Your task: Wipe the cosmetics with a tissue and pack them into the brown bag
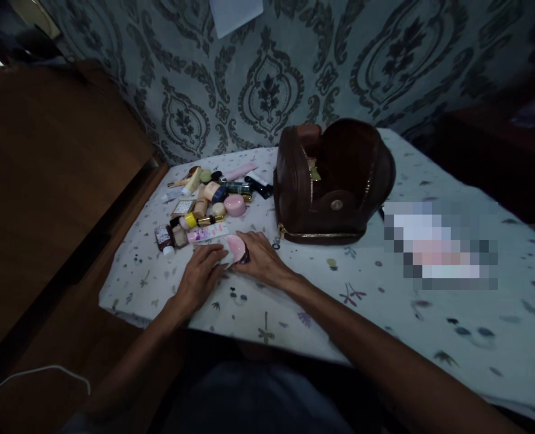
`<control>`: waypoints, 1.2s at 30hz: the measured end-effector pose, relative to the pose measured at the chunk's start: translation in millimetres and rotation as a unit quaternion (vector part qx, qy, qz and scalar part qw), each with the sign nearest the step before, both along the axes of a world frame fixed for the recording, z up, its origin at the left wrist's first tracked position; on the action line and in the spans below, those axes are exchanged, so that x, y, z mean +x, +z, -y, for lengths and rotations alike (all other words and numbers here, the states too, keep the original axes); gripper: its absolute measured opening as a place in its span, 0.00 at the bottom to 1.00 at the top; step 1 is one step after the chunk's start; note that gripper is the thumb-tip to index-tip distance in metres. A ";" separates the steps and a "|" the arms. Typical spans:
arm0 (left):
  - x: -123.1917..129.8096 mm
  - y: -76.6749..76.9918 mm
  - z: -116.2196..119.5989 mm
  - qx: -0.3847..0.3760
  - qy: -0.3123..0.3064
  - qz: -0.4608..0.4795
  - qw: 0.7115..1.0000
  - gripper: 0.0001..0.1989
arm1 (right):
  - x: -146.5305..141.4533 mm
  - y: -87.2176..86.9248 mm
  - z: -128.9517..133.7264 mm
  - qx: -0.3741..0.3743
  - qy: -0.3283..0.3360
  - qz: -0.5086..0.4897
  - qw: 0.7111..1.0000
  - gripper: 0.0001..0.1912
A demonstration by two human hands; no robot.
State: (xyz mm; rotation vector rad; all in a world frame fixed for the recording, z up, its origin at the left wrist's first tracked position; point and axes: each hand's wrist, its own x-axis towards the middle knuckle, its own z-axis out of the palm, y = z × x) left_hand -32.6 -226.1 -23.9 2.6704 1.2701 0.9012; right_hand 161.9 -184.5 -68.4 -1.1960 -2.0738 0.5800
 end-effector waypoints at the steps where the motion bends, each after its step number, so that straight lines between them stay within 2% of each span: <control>1: -2.0 -0.8 -1.7 -0.005 0.000 0.005 1.000 0.09 | 0.0 0.0 0.2 0.000 0.000 -0.005 1.000 0.35; 5: -10.2 -3.7 -12.6 -0.025 -0.007 0.026 0.999 0.10 | 1.0 -0.8 -0.6 0.007 0.011 -0.037 0.999 0.32; 10: -13.8 -3.0 -22.7 -0.087 0.022 0.050 0.995 0.11 | 2.3 2.3 -1.6 -0.008 0.018 -0.052 0.998 0.33; 13: -12.4 -2.1 -20.6 -0.124 0.047 0.060 0.989 0.10 | 1.4 7.0 1.6 -0.021 -0.001 -0.047 0.999 0.31; 17: -10.5 -4.0 -12.6 -0.129 0.076 0.073 0.986 0.11 | -2.6 12.7 9.2 -0.017 -0.021 -0.025 0.999 0.27; 21: -9.4 -5.2 -7.2 -0.131 0.082 0.077 0.985 0.11 | -5.7 14.1 12.4 0.003 -0.031 0.019 0.999 0.32; 24: -9.1 -4.5 -8.0 -0.132 0.077 0.078 0.985 0.10 | -2.8 12.8 8.4 0.003 -0.005 0.039 0.999 0.39; 28: -9.0 -3.9 -10.8 -0.129 0.065 0.075 0.987 0.11 | 5.3 11.9 0.1 -0.012 0.061 0.009 0.998 0.34; 30: -8.8 -4.4 -10.9 -0.129 0.064 0.078 0.987 0.10 | 7.1 12.1 -1.4 -0.014 0.072 -0.009 0.997 0.32; 36: -6.4 -8.0 -9.3 -0.129 0.082 0.090 0.984 0.11 | -0.3 11.7 6.4 0.013 -0.023 0.013 1.000 0.29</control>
